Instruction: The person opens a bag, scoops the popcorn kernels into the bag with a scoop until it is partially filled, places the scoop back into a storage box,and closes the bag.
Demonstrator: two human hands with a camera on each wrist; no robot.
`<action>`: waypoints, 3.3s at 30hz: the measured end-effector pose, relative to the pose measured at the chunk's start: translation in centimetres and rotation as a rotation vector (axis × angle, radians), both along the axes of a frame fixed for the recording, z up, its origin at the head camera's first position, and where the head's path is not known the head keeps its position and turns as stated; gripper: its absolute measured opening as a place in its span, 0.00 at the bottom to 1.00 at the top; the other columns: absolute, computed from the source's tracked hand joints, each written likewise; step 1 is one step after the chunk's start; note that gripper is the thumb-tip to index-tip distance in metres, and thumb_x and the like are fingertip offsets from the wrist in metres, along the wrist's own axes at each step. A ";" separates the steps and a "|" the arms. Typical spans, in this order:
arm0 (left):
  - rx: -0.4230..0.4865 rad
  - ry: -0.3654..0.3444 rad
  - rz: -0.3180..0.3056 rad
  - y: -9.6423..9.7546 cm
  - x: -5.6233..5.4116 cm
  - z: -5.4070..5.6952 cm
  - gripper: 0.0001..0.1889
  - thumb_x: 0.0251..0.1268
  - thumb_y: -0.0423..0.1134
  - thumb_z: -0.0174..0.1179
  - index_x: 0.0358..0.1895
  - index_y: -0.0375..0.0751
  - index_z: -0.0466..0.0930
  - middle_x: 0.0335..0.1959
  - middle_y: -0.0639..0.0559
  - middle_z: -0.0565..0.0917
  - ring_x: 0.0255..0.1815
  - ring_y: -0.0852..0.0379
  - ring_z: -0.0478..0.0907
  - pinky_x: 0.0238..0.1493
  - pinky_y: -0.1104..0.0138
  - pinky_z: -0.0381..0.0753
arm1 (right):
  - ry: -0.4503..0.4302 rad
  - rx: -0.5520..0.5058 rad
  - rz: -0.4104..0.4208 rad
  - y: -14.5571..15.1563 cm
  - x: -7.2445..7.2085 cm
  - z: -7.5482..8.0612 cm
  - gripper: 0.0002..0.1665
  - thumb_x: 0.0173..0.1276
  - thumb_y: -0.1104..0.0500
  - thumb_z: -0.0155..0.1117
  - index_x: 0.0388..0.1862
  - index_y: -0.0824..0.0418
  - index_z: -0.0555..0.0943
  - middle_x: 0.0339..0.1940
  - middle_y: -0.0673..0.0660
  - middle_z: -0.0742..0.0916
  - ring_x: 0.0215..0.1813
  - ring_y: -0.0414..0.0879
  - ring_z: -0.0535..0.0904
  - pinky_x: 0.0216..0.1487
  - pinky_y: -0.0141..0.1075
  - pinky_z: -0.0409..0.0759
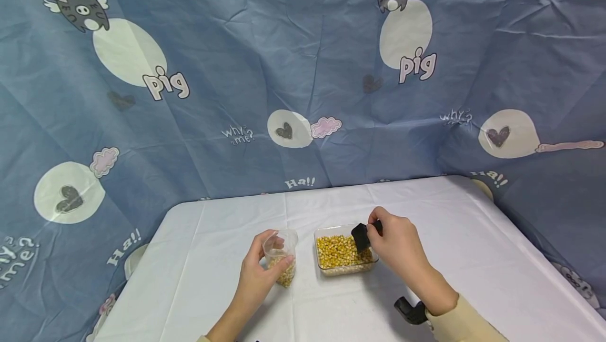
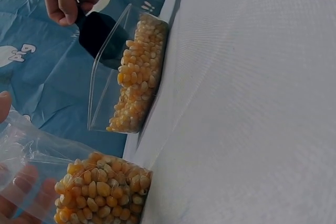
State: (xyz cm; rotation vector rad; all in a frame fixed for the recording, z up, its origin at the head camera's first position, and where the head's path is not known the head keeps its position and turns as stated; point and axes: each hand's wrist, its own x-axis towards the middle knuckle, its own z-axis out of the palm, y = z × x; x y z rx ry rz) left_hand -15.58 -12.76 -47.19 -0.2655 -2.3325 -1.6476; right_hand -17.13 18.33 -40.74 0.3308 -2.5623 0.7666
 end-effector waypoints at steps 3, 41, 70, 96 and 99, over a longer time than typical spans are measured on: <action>-0.001 0.003 0.003 0.0 0.0 0.0 0.34 0.55 0.50 0.76 0.65 0.60 0.70 0.51 0.63 0.83 0.57 0.54 0.78 0.62 0.41 0.67 | 0.028 0.037 0.002 -0.3 0.1 0.2 0.03 0.67 0.63 0.65 0.35 0.56 0.79 0.09 0.42 0.69 0.11 0.37 0.62 0.16 0.34 0.61; 0.023 0.040 -0.039 -0.2 -0.3 -0.4 0.32 0.58 0.51 0.74 0.64 0.54 0.71 0.51 0.60 0.84 0.55 0.57 0.78 0.61 0.44 0.67 | -0.450 -0.507 0.076 1.4 -2.4 -4.8 0.06 0.72 0.61 0.64 0.40 0.65 0.80 0.15 0.57 0.77 0.14 0.44 0.67 0.18 0.37 0.68; 0.026 0.054 -0.040 -0.1 -0.1 -0.3 0.32 0.58 0.49 0.74 0.65 0.50 0.71 0.51 0.60 0.84 0.56 0.56 0.78 0.61 0.42 0.67 | -0.687 -0.947 0.207 2.4 -2.9 -7.0 0.18 0.77 0.54 0.60 0.50 0.69 0.75 0.25 0.54 0.72 0.22 0.44 0.63 0.24 0.34 0.63; 0.021 0.066 -0.045 0.0 -0.1 -0.4 0.31 0.59 0.47 0.74 0.64 0.56 0.70 0.54 0.59 0.84 0.59 0.56 0.77 0.64 0.39 0.63 | -0.652 -1.057 0.249 2.9 -2.8 -6.0 0.12 0.77 0.55 0.60 0.48 0.63 0.78 0.25 0.51 0.73 0.23 0.42 0.65 0.26 0.34 0.66; 0.030 0.059 -0.045 0.0 -0.1 -0.3 0.31 0.59 0.47 0.74 0.64 0.58 0.70 0.54 0.58 0.84 0.59 0.57 0.77 0.64 0.40 0.62 | -0.646 -1.065 0.237 2.8 -2.8 -5.8 0.13 0.77 0.55 0.61 0.48 0.64 0.78 0.25 0.51 0.73 0.22 0.42 0.65 0.25 0.34 0.66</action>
